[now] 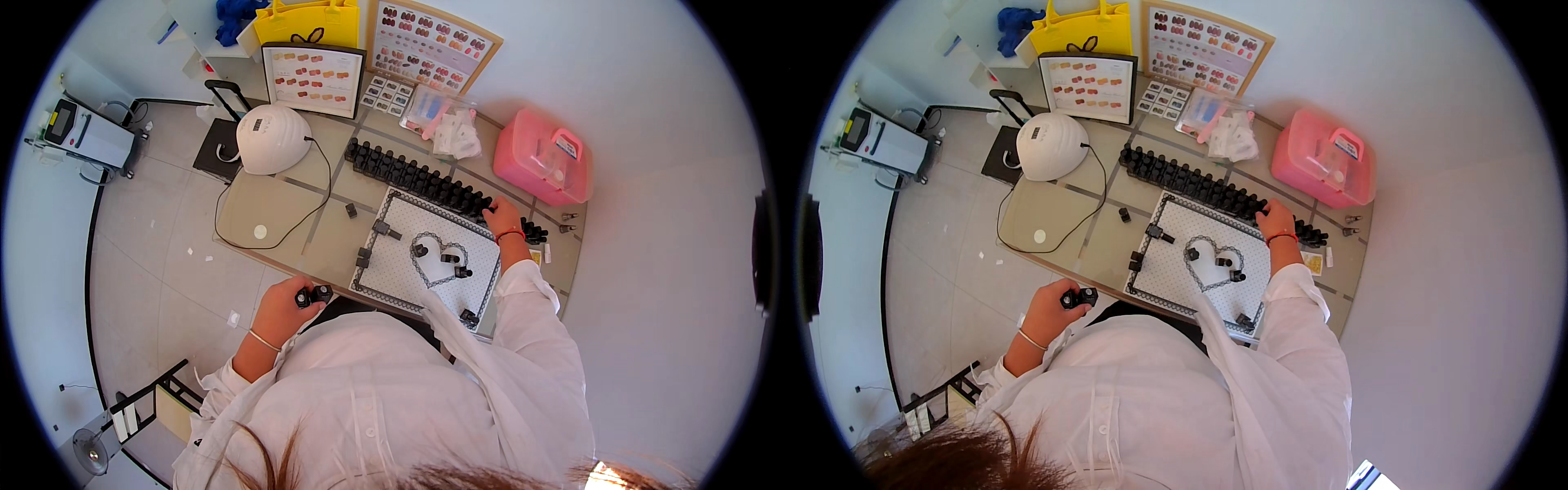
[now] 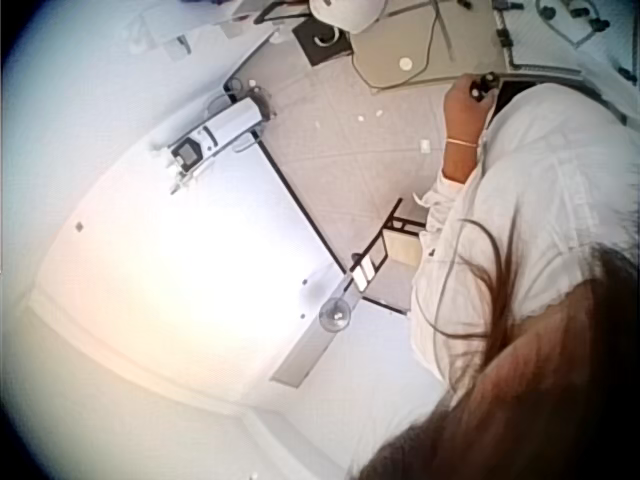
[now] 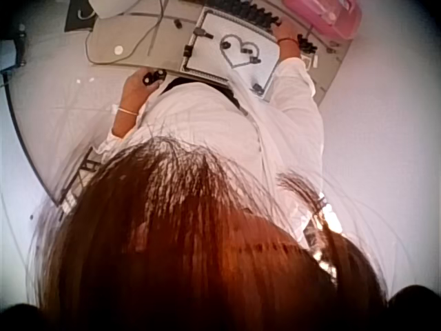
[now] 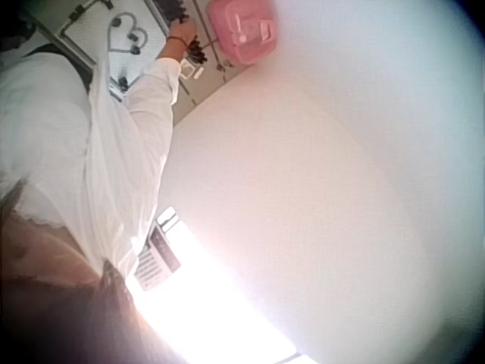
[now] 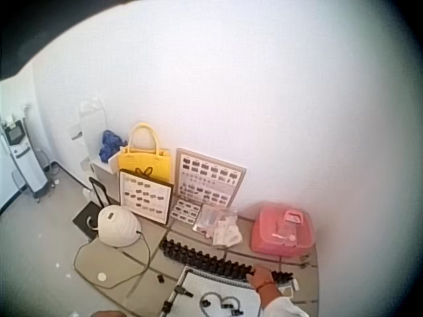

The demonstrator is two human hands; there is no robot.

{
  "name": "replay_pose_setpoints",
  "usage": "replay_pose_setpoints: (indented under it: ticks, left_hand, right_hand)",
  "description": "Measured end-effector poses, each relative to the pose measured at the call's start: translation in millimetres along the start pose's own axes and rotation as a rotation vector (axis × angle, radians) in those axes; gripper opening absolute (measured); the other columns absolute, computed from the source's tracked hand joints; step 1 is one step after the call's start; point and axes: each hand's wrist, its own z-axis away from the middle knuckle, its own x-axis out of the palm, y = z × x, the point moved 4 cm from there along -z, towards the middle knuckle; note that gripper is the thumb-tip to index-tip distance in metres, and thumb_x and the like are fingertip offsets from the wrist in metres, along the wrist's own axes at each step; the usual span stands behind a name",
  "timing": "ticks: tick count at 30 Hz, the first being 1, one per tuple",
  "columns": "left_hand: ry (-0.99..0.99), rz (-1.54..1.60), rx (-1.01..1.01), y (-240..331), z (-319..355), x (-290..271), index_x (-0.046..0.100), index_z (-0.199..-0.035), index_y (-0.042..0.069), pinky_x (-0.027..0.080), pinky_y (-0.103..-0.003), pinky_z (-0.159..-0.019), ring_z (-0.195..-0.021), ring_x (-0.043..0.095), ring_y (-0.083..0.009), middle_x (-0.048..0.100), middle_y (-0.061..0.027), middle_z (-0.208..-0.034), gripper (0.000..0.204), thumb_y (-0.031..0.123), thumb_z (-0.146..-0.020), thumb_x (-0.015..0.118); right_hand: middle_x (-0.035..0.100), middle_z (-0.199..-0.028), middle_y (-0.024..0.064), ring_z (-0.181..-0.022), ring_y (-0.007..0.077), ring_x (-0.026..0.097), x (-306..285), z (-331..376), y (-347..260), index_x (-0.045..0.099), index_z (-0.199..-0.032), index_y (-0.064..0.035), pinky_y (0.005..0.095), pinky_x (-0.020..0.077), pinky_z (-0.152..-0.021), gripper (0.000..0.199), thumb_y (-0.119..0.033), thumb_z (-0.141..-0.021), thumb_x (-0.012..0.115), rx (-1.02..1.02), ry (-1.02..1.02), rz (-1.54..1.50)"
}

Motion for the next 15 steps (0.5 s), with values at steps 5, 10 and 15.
replay_pose_setpoints:
  ticks: [5,10,15]
  left_hand:
    - [-0.003,-0.001,-0.003,-1.4,-0.3,0.3,0.062,-0.089,0.002,0.052,-0.037,-0.065,-0.070,0.063,-0.0325,0.065,-0.0156,-0.078,0.030,0.017,-0.071,0.082]
    - [0.011,0.011,0.007,-2.6,-0.5,1.2,0.062,-0.089,0.002,0.052,-0.034,-0.065,-0.067,0.062,-0.0289,0.064,-0.0151,-0.077,0.033,0.015,-0.068,0.084]
    - [0.002,-0.001,0.003,-2.7,-1.0,1.3,0.062,-0.089,0.002,0.052,-0.035,-0.065,-0.070,0.063,-0.0307,0.065,-0.0149,-0.078,0.032,0.016,-0.069,0.083]
  right_hand:
    - [0.069,-0.090,0.0197,-0.089,0.0382,0.066,1.5,-0.8,3.9,0.066,-0.091,-0.0048,0.0437,0.0522,-0.081,0.023,-0.023,-0.079,0.074,0.032,0.001,-0.033]
    - [0.069,-0.088,0.0195,-0.089,0.0387,0.066,2.2,-1.5,6.4,0.065,-0.089,-0.0050,0.0442,0.0521,-0.080,0.022,-0.022,-0.079,0.074,0.027,0.001,-0.044]
    - [0.068,-0.088,0.0191,-0.088,0.0388,0.065,5.6,-2.1,11.1,0.065,-0.089,-0.0054,0.0440,0.0522,-0.080,0.022,-0.022,-0.079,0.074,-0.003,0.036,-0.050]
